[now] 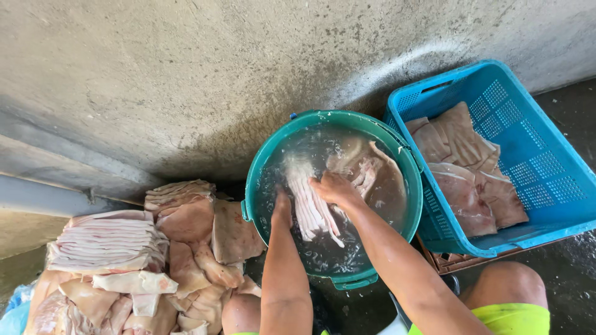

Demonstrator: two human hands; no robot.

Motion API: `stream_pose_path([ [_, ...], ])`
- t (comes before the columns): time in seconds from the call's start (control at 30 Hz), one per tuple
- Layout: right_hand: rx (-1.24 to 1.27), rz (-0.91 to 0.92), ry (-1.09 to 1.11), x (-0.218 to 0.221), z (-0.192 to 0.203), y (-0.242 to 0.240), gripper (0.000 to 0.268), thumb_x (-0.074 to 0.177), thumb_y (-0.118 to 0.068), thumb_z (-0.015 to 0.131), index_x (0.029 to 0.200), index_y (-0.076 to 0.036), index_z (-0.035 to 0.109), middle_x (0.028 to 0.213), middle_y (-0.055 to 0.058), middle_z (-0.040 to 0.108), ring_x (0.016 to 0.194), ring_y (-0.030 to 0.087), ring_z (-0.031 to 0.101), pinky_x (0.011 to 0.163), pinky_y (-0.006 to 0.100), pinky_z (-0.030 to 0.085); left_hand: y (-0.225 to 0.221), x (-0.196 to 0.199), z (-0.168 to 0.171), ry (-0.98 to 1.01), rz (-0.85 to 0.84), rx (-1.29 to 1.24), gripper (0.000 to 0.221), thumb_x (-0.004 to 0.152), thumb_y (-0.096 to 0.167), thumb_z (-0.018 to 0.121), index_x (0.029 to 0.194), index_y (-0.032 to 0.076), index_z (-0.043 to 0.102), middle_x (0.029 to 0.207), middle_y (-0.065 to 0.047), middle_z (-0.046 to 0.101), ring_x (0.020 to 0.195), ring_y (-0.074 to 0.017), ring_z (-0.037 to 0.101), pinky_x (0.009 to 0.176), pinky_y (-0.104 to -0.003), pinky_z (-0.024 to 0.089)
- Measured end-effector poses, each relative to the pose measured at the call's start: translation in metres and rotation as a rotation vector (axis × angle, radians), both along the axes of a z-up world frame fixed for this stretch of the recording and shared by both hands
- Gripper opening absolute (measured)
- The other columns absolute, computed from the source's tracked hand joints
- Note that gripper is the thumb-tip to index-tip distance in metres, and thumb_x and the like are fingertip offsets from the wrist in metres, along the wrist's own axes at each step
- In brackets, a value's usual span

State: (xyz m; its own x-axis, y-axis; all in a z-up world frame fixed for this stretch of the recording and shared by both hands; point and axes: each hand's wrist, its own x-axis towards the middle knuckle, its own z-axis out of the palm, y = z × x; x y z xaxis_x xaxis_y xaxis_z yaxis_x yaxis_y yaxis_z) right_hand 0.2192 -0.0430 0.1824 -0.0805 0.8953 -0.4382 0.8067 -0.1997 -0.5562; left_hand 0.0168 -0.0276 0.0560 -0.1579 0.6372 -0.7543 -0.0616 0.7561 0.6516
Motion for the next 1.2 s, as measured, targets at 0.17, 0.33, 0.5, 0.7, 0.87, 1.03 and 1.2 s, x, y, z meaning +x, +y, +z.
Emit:
stream_pose_path([
  [0.17, 0.111, 0.164, -0.088, -0.015, -0.024, 0.022, 0.08, 0.098, -0.063, 0.044, 0.139, 0.005, 0.053, 0.145, 0.027, 0.053, 0.136, 0.043, 0.05, 0.118, 0.053, 0.034, 0.001, 0.009, -0.012, -0.177, -0.029, -0.056, 0.085, 0.098, 0.068, 0.023, 0.152, 0.006, 0.043, 0.146, -0.018, 0.053, 0.13, -0.0347, 0.054, 0.107, -0.047, 0.043],
  [0.33, -0.141, 0.015, 0.019, -0.02, -0.019, 0.02, 0.085, 0.096, -0.067, 0.046, 0.141, 0.004, 0.052, 0.149, 0.025, 0.049, 0.136, 0.038, 0.05, 0.114, 0.051, 0.04, -0.011, 0.029, 0.02, -0.488, 0.085, 0.062, 0.076, 0.101, 0.061, 0.025, 0.147, 0.005, 0.049, 0.137, -0.018, 0.061, 0.12, -0.0348, 0.06, 0.1, -0.047, 0.049],
  [0.5, -0.179, -0.143, 0.455, -0.005, -0.014, 0.022, 0.07, 0.089, -0.057, 0.05, 0.126, -0.002, 0.072, 0.107, 0.014, 0.074, 0.093, 0.029, 0.073, 0.088, 0.044, 0.057, -0.029, 0.021, 0.059, -0.444, 0.102, 0.056, 0.071, 0.102, 0.06, 0.025, 0.142, 0.009, 0.054, 0.131, -0.014, 0.068, 0.115, -0.0309, 0.066, 0.097, -0.045, 0.052],
  [0.7, -0.318, -0.369, 1.13, 0.033, -0.021, 0.021, 0.059, 0.099, -0.058, 0.055, 0.124, -0.005, 0.067, 0.093, 0.002, 0.062, 0.078, 0.014, 0.053, 0.069, 0.032, 0.041, -0.046, -0.01, 0.045, -0.199, 0.024, 0.186, 0.064, 0.112, 0.053, 0.041, 0.14, -0.005, 0.047, 0.116, -0.02, 0.06, 0.102, -0.0362, 0.057, 0.088, -0.055, 0.044],
  [0.87, -0.251, -0.47, 1.14, 0.032, -0.018, 0.006, 0.063, 0.09, -0.055, 0.063, 0.134, -0.011, 0.056, 0.121, 0.016, 0.063, 0.106, 0.023, 0.063, 0.094, 0.037, 0.053, -0.004, 0.021, 0.017, -0.376, 0.058, 0.189, 0.063, 0.112, 0.052, 0.039, 0.147, 0.0, 0.051, 0.115, -0.016, 0.052, 0.1, -0.0337, 0.049, 0.086, -0.049, 0.036],
  [1.03, -0.201, -0.296, 0.997, 0.036, -0.007, 0.013, 0.072, 0.091, -0.059, 0.058, 0.144, -0.011, 0.05, 0.142, 0.011, 0.058, 0.127, 0.022, 0.055, 0.102, 0.04, 0.047, 0.011, 0.055, 0.055, -0.561, 0.037, 0.142, 0.068, 0.108, 0.056, 0.035, 0.147, 0.003, 0.053, 0.123, -0.013, 0.057, 0.109, -0.0301, 0.053, 0.094, -0.045, 0.038],
  [1.2, -0.207, -0.219, 1.089, 0.045, -0.008, -0.006, 0.075, 0.09, -0.059, 0.057, 0.145, -0.007, 0.051, 0.143, 0.014, 0.058, 0.13, 0.025, 0.056, 0.1, 0.041, 0.051, -0.019, 0.053, 0.123, -0.458, 0.024, 0.161, 0.073, 0.104, 0.06, 0.031, 0.147, 0.006, 0.055, 0.131, -0.01, 0.062, 0.118, -0.0265, 0.056, 0.103, -0.04, 0.04],
])
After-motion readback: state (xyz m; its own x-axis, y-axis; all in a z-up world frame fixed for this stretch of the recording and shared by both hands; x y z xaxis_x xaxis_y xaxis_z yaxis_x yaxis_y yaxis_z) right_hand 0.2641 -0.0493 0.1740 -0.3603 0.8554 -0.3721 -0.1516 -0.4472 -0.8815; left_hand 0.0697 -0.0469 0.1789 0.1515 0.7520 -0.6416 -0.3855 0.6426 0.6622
